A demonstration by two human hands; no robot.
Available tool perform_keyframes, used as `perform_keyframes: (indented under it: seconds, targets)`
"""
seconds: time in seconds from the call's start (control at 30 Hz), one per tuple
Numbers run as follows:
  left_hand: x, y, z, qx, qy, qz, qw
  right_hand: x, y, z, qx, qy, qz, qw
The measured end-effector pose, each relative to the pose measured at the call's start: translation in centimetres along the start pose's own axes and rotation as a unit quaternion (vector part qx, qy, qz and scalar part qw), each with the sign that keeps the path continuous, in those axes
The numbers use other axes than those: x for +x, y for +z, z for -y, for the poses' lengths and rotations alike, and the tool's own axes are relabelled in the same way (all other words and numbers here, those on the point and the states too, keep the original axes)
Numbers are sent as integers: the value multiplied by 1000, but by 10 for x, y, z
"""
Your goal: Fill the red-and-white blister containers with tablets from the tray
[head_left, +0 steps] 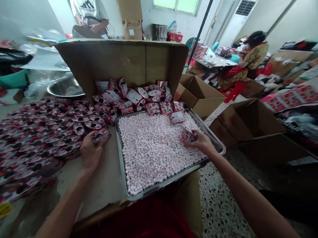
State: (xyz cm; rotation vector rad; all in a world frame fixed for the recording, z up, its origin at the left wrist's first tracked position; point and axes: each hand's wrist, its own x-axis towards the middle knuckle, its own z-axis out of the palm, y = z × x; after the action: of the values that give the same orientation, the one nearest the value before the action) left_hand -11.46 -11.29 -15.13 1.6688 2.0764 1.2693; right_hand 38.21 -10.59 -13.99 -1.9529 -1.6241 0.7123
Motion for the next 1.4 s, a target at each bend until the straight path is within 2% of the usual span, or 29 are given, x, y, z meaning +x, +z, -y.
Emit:
perform_keyframes:
  seconds: [0.03, 0.1, 0.17, 0.23, 0.3, 0.37, 0.43, 0.47, 0.53, 0.6, 0.63, 0.7, 0.77, 0.8, 0.87, 0.93, 1.03, 1.1, 1.17, 1.23, 1.3, 1.4]
  targets:
    - [-6, 1, -9, 37, 30, -28, 998, -1, 0, 3, 47, -7, 8, 999]
    - [-23, 6, -43, 89, 117, -61, 987, -6, 2, 17, 133, -21, 46, 990]
    - [-43, 18, -90, 88, 250, -2, 964, -12, 8, 43, 183, -30, 105, 977]
    - [-59, 39, -136, 44, 387, 119, 913, -18, 17, 73, 218, -39, 171, 960]
    - [-65, 63, -167, -13, 424, 161, 891, -24, 25, 100, 246, -45, 236, 939]
    - [-63, 83, -177, -63, 398, 159, 901, -26, 28, 113, 255, -49, 284, 923]
    - [-56, 94, -170, -96, 344, 155, 921, -23, 22, 111, 253, -56, 293, 920]
    - [-52, 95, -163, -107, 310, 155, 932, -20, 14, 105, 245, -58, 278, 927]
    - [-44, 93, -147, -114, 244, 155, 950, -8, -8, 84, 182, -58, 214, 958]
    - [-37, 87, -136, -76, 198, 142, 967, 7, -38, 58, 48, -60, 130, 989]
    - [-32, 84, -133, -37, 186, 126, 974, 14, -55, 45, -27, -60, 95, 993]
    - [-20, 77, -133, 54, 172, 77, 981, 25, -89, 19, -153, -61, 52, 985]
    - [0, 75, -137, 118, 152, 36, 981, 33, -117, -5, -237, -70, 31, 969]
    - [11, 75, -141, 134, 130, 29, 982, 37, -128, -16, -267, -79, 24, 960]
    - [36, 81, -147, 146, 74, 53, 985, 44, -136, -33, -300, -95, 18, 949]
    - [57, 90, -150, 170, 24, 96, 980, 53, -124, -42, -281, -93, 35, 954]
    - [72, 102, -143, 247, 12, 139, 959, 66, -75, -35, -192, -109, 75, 972]
    - [72, 106, -131, 262, 25, 184, 947, 72, -30, -17, -136, -159, 104, 972]
    - [70, 110, -117, 235, 53, 236, 941, 74, 14, 8, -109, -221, 133, 960]
    - [71, 113, -105, 209, 77, 251, 942, 73, 50, 32, -99, -279, 157, 942]
    - [77, 113, -97, 197, 91, 233, 948, 71, 73, 48, -81, -307, 169, 933]
    - [86, 102, -91, 147, 99, 252, 952, 68, 81, 56, -16, -266, 180, 947]
